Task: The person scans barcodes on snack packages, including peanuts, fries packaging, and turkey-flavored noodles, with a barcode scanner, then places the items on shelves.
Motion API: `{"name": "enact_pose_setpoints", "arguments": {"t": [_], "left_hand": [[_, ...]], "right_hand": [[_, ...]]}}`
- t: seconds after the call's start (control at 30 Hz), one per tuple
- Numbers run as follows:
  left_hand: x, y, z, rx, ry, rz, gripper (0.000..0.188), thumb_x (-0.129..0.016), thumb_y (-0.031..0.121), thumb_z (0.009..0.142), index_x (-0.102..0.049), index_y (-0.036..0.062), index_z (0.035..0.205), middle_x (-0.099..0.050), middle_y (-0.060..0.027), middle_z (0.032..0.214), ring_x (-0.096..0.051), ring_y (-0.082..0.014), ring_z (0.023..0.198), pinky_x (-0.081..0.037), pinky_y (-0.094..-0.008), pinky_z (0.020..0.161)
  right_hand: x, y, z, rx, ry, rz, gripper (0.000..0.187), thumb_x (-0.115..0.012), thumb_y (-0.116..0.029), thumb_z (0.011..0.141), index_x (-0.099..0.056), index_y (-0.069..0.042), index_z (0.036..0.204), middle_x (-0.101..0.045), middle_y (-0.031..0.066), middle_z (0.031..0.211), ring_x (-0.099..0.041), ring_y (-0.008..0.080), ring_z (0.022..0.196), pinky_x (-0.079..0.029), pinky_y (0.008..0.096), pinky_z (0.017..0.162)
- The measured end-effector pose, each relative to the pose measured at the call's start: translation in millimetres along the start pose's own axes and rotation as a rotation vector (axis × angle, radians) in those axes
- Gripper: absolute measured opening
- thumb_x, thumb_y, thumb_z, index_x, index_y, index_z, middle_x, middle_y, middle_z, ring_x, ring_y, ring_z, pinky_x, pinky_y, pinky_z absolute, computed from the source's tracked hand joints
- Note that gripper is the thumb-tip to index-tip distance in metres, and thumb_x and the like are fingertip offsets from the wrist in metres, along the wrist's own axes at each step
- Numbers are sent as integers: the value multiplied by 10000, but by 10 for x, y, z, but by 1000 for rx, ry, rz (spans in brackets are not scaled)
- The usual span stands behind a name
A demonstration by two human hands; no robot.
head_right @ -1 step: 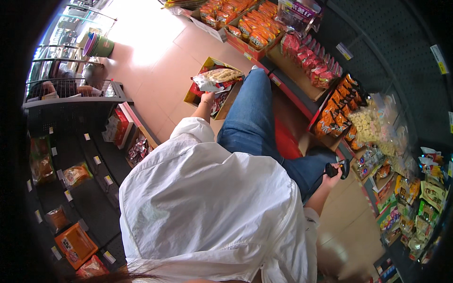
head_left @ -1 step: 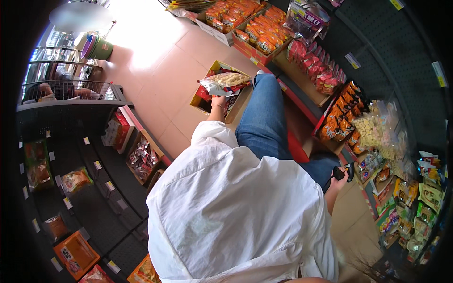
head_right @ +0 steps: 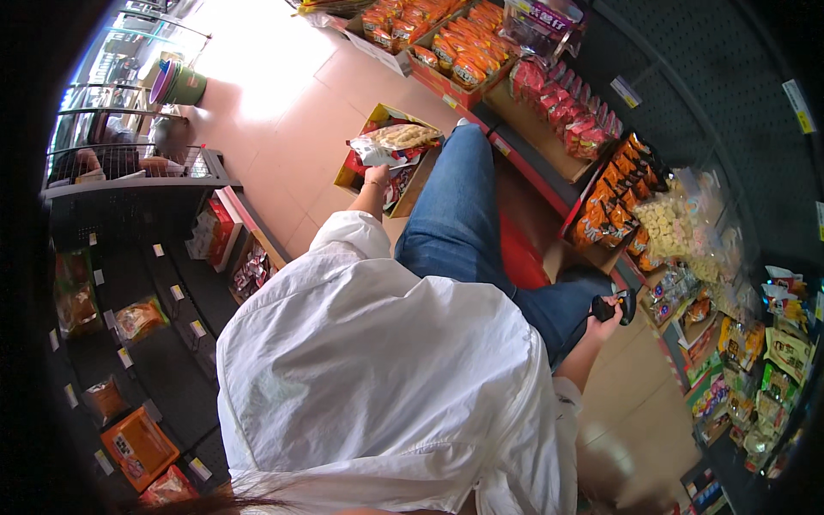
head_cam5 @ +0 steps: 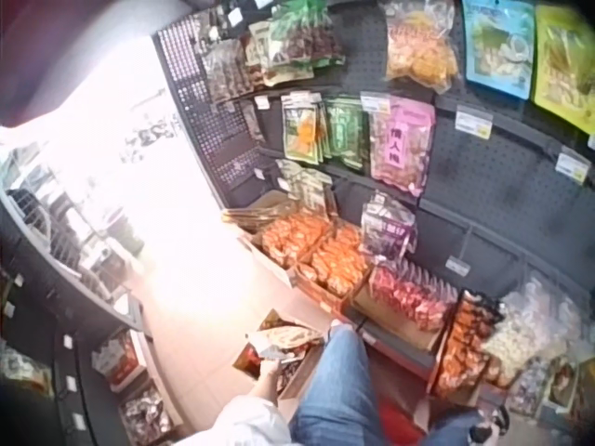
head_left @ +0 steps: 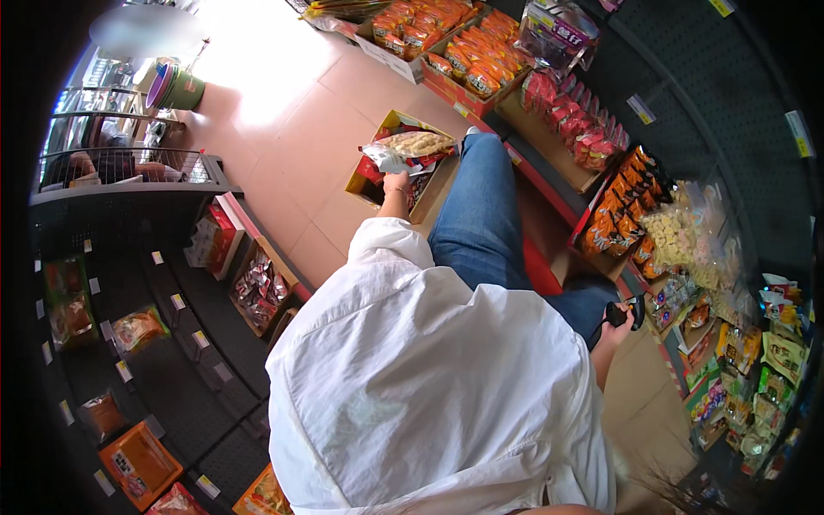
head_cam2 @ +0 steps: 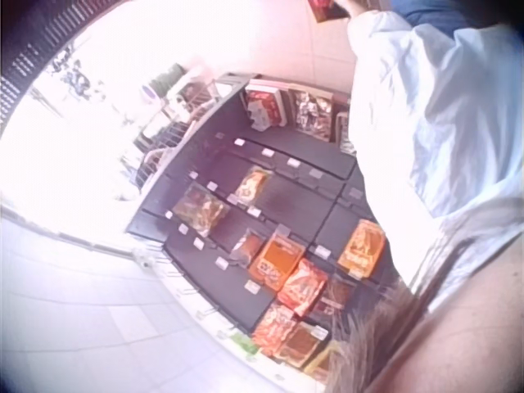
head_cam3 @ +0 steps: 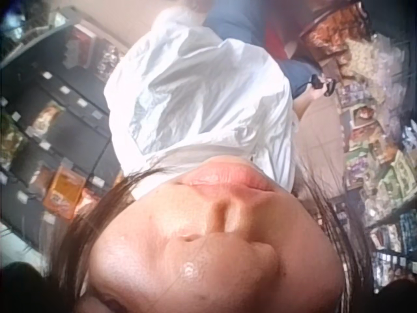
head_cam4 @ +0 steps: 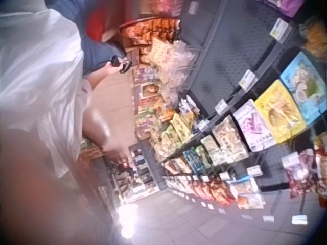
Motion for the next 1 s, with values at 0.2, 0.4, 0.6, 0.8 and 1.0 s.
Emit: {"name": "enact_pose_setpoints", "arguments": {"t": [0.2, 0.4, 0.6, 0.8, 1.0], "left_hand": [[-453, 644, -437, -153, -78, 335, 427, -537, 309, 680, -571, -58, 895, -573, -219, 910, -549, -307, 904, -418, -343, 777], [-779, 732, -766, 172, -419, -200, 299, -475, 363, 768, -527, 73, 721, -544, -38, 656, -515, -177, 541, -446, -287, 473], [-804, 645, -730, 321, -434, -447, 286, -392, 364, 846, -468, 89, 858, -539, -38, 722, -514, -165, 625, -458, -301, 537], [-1077, 657, -739, 515, -493, -719, 282, -362, 294, 863, -417, 41, 974, -512, -90, 899, -522, -207, 734, -474, -331, 574], [-994, 998, -769, 231, -353, -800, 290, -385, 150, 780, -420, 21, 1038, -466, -97, 1029, -518, -225, 821, -463, -400, 674]], "right_hand": [[222, -215, -46, 72, 35, 47, 231, -512, -61, 715, -437, -5, 926, -448, 22, 725, -460, 118, 685, -387, 251, 699], [192, -196, -72, 54, 12, -20, 245, -516, -61, 716, -433, -4, 939, -442, 28, 734, -461, 122, 686, -392, 253, 693], [208, -165, -17, 48, 33, 11, 253, -516, -63, 715, -430, -3, 945, -439, 31, 731, -464, 125, 687, -400, 259, 698], [241, -175, 1, 70, 76, -48, 224, -500, -104, 722, -436, -51, 931, -467, -18, 706, -489, 100, 680, -377, 265, 678], [246, -202, -6, 98, 82, -27, 225, -507, -67, 713, -430, -1, 915, -449, 35, 719, -470, 130, 676, -410, 263, 700]]}}
Point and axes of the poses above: each hand's wrist, its own z-axis towards the middle knuckle, its own x-axis out of the back of the hand, y = z × x, the point moved 9 cm from there along z, towards the middle knuckle
